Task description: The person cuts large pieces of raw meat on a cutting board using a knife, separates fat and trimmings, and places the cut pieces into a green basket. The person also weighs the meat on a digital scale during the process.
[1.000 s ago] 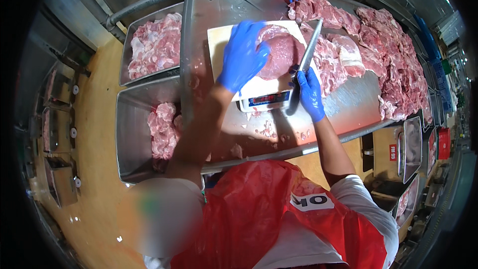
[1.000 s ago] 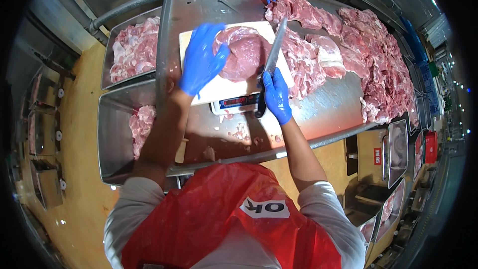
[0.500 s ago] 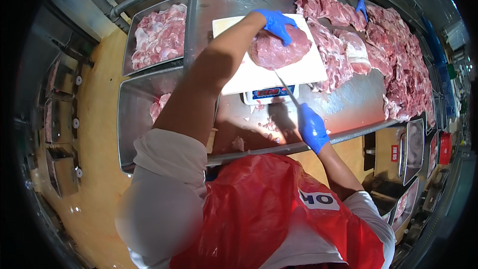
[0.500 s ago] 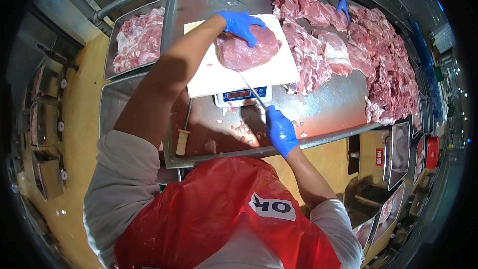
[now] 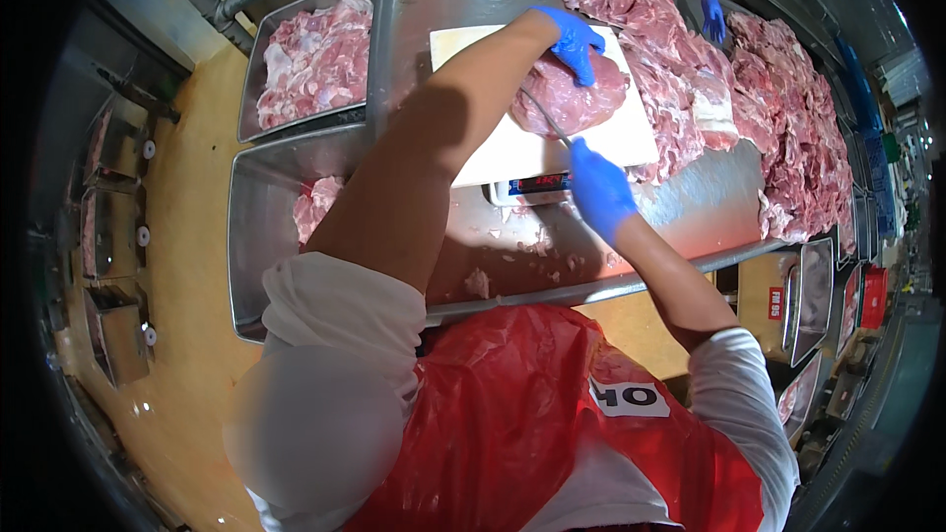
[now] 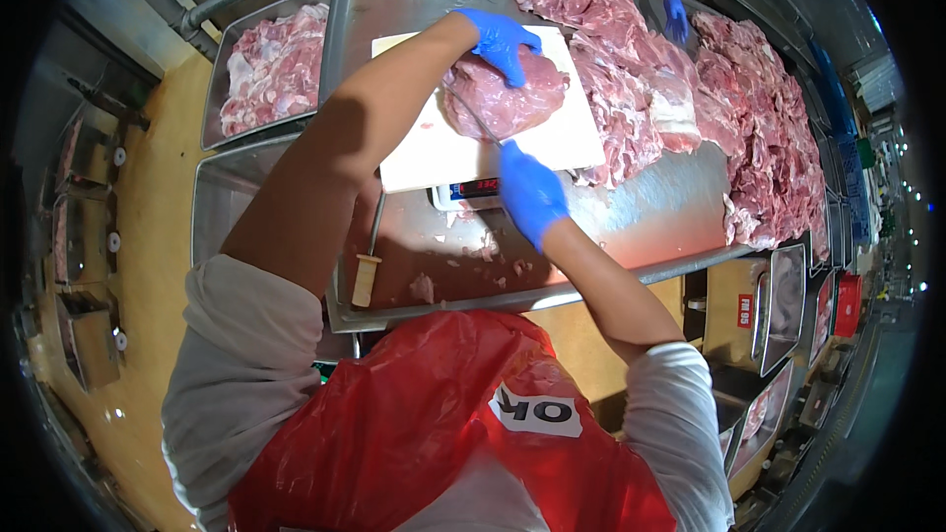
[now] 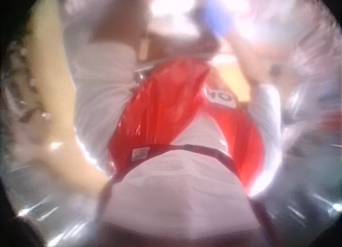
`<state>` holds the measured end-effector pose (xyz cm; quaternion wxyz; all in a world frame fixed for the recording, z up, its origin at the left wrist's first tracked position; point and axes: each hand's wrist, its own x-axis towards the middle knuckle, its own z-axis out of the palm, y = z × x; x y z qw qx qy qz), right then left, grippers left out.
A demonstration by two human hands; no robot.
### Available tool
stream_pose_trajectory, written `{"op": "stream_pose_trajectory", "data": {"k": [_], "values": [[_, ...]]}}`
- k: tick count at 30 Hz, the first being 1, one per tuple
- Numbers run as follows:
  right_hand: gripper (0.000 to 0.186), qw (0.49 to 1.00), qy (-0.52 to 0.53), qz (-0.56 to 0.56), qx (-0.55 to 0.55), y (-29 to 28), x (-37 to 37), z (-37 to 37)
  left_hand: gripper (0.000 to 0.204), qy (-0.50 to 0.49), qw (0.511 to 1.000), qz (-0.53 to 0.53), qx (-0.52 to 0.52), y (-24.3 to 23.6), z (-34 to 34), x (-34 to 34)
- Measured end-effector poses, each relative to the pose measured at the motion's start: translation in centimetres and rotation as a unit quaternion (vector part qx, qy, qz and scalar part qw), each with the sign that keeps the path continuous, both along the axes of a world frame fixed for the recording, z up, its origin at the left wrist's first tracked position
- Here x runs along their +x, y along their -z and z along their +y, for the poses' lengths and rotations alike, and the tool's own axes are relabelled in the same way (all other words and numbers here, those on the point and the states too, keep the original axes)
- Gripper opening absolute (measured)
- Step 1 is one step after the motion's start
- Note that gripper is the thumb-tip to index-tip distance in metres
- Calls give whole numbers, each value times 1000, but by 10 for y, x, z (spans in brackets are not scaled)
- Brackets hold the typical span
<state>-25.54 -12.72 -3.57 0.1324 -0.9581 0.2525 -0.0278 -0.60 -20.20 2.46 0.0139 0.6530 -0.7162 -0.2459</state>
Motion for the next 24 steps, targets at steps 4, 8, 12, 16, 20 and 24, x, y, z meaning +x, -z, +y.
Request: {"op": "stream_pose_trajectory", "data": {"k": [4, 8, 12, 16, 20, 24], "values": [[28, 993, 31, 109, 23, -5, -17, 2, 83, -29, 999, 29, -22, 1, 14, 3], [22, 993, 70, -26, 96, 5, 53, -11, 82, -18, 1000, -5, -23, -5, 5, -7], [26, 1000, 7, 4, 8, 12, 52, -6, 93, -4, 1000, -19, 17, -8, 2, -11], [30, 985, -11, 169, -38, 20, -46, -11, 89, -14, 1000, -4, -13, -6, 18, -8], [24, 978, -13, 196, -68, -16, -101, -14, 84, -42, 988, 73, -130, 16, 25, -5], [18, 996, -3, 84, -22, -38, -83, 4, 57, -253, 763, 355, -477, 57, 106, 20]]}}
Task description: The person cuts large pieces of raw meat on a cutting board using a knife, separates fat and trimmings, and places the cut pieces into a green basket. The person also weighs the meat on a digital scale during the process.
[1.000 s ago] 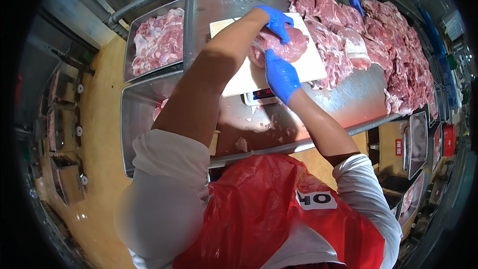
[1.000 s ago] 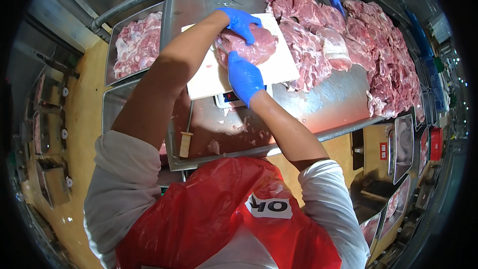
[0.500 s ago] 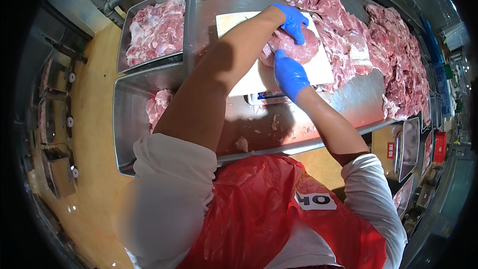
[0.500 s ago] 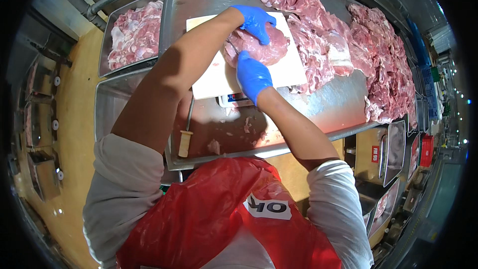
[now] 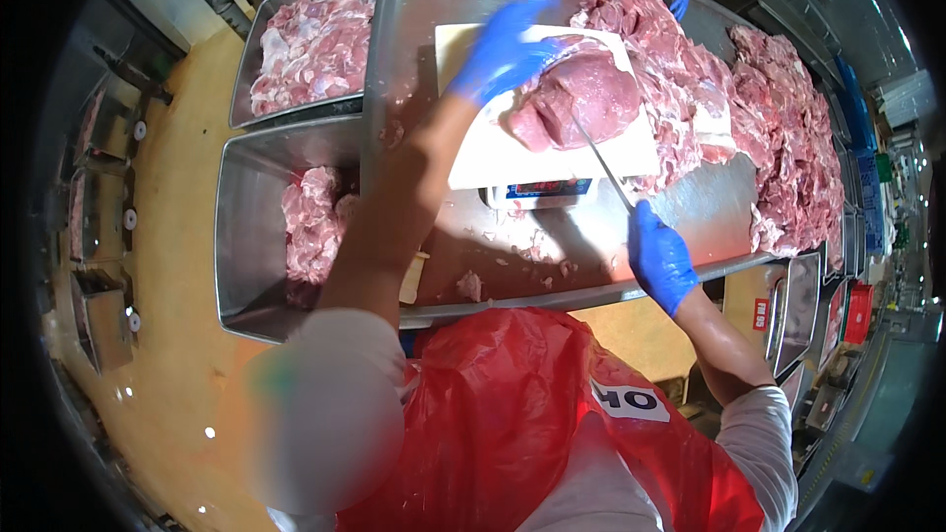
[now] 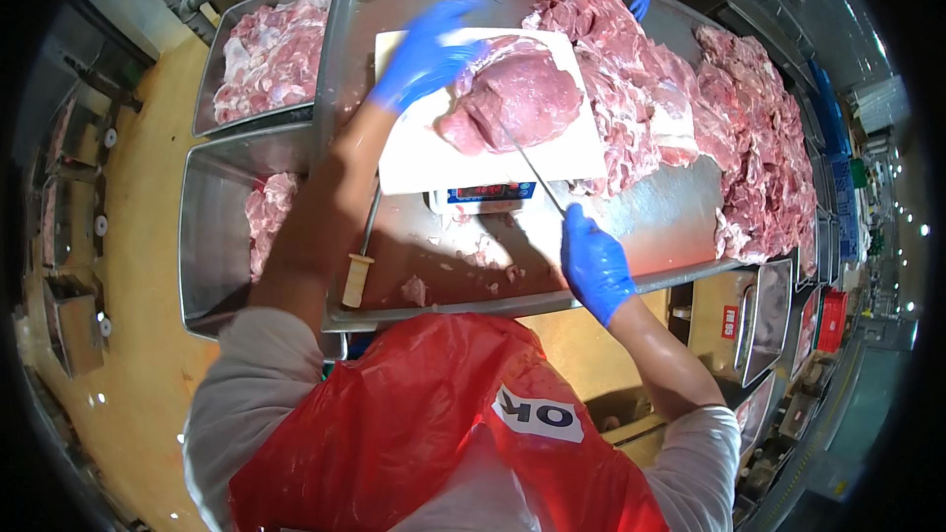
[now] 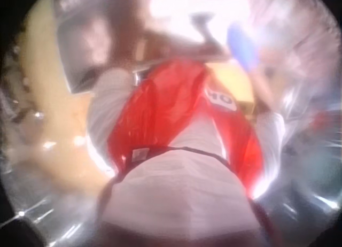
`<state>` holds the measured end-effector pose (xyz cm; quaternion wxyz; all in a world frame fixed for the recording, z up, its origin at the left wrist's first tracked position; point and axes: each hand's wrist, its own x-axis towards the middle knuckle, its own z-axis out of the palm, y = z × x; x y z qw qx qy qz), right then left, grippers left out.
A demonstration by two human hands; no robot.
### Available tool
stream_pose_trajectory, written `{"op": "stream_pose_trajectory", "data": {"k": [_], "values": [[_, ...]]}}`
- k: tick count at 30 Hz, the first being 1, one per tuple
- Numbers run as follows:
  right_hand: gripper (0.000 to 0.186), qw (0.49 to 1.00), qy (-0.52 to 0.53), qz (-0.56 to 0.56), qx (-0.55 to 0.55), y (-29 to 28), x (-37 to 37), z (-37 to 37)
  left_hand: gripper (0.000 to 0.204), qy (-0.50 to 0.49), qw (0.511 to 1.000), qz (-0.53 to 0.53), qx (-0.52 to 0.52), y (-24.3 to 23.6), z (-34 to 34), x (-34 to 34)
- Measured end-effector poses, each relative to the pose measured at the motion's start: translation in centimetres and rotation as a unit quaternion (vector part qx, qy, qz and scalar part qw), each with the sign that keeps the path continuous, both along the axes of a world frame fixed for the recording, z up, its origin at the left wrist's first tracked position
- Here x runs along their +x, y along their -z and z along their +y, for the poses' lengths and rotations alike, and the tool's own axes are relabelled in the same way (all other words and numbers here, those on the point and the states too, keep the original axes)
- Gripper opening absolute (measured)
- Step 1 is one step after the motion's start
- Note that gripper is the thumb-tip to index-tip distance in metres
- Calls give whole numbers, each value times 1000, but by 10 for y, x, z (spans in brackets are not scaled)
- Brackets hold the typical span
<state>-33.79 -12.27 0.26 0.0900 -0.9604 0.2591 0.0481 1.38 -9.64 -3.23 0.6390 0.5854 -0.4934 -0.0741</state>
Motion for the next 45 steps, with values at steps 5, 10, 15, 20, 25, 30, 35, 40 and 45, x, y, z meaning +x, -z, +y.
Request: {"op": "stream_pose_trajectory", "data": {"k": [5, 10, 15, 20, 25, 30, 35, 40, 45], "values": [[14, 994, 9, -89, 66, 22, 57, 6, 49, -139, 974, 57, 172, 42, 70, -102], [18, 994, -18, -94, 43, 38, 106, -2, 31, -189, 937, -40, 292, 52, 47, -94], [23, 999, -26, 25, 21, 46, 89, -7, 33, -139, 958, 103, 231, 63, 50, -85], [22, 1000, -9, -25, -5, 56, 156, -9, 20, -108, 949, 206, 215, 60, 47, -91], [20, 999, -15, 41, -5, 46, 168, -13, 8, -38, 941, 293, 162, 64, 58, -73], [22, 988, -47, 145, -18, 53, 47, -51, 12, 105, 901, 411, 93, 60, 96, -32], [20, 987, -87, 122, -54, 17, 29, -35, 10, 74, 917, 382, 88, 55, 126, -53], [20, 994, -59, 84, -22, 40, 113, -6, 5, 100, 919, 341, 170, 49, 131, -71], [26, 998, -34, 49, -2, 61, 135, -12, 5, 116, 899, 394, 149, 42, 147, -63]]}}
